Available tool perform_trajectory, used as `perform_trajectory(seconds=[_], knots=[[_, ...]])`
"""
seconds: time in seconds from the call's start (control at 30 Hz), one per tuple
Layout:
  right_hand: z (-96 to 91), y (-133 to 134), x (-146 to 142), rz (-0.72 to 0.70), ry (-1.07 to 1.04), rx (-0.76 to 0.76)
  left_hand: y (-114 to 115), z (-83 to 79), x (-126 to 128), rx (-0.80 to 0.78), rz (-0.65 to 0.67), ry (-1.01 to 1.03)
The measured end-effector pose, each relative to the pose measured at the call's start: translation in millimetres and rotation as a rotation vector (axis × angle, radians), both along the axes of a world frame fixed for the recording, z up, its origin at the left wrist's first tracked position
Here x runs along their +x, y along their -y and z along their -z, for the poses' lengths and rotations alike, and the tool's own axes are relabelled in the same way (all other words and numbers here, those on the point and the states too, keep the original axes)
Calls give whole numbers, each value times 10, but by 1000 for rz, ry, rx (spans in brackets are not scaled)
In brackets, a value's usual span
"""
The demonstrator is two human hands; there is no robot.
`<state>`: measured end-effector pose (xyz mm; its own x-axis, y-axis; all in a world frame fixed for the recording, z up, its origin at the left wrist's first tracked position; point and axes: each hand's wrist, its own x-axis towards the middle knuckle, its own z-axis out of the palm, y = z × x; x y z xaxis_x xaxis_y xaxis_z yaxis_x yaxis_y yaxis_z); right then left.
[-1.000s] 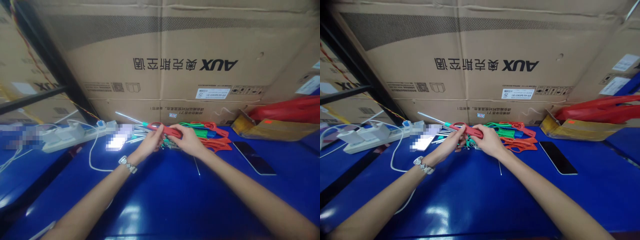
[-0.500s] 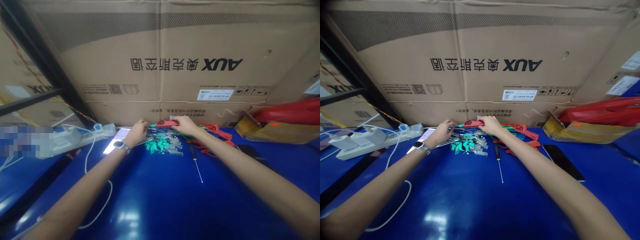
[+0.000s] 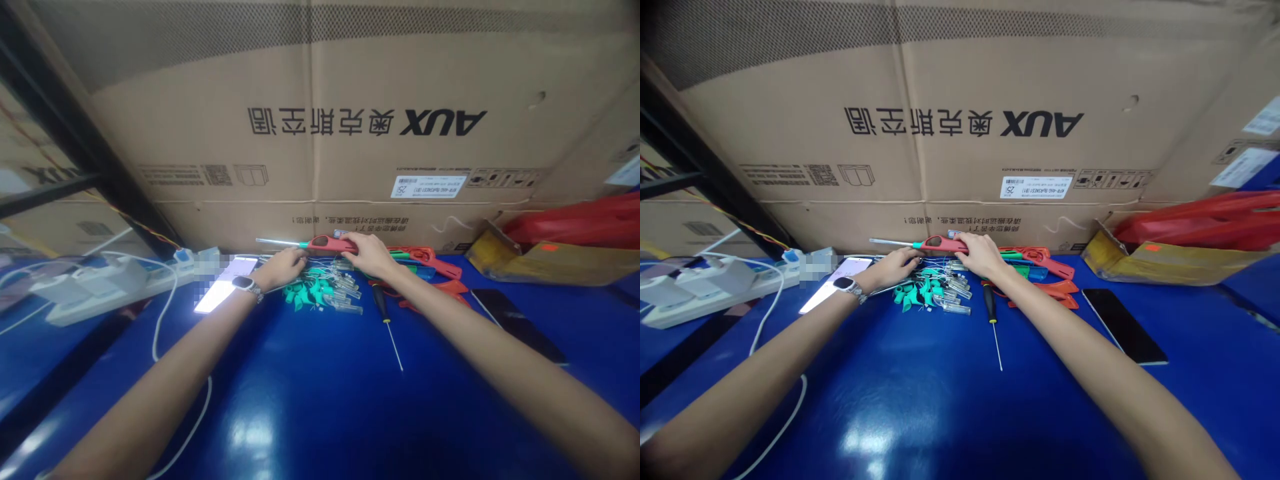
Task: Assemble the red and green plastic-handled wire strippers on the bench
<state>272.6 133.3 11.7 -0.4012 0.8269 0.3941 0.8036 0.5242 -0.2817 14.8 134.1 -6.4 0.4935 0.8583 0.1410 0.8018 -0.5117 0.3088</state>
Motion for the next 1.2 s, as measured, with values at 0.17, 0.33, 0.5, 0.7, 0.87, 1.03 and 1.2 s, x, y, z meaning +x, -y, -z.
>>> perform_trajectory(seconds=[0.17,0.33,0.5,0.7,0.87,1.03,1.2], knots=[[-53,34,-77,29,82,-11,106,7,36,14,9,-34],[-87,0,-177,20,300,-16,252,-9,33,12,36,-39],[-58,-31,-241,-4,386,0,252,-8,-13,45,44,-3],[-33,55,-308,40,423,98,116,-150,-73,26,72,-127],[21,96,-324,78,296,41,-21,-258,-2,-17,85,-228],[59,235,-285,65,27,-47,-9,-313,85,25,82,-243],[100,544,-252,9,-190,-51,265,-336,60,95,74,-120]])
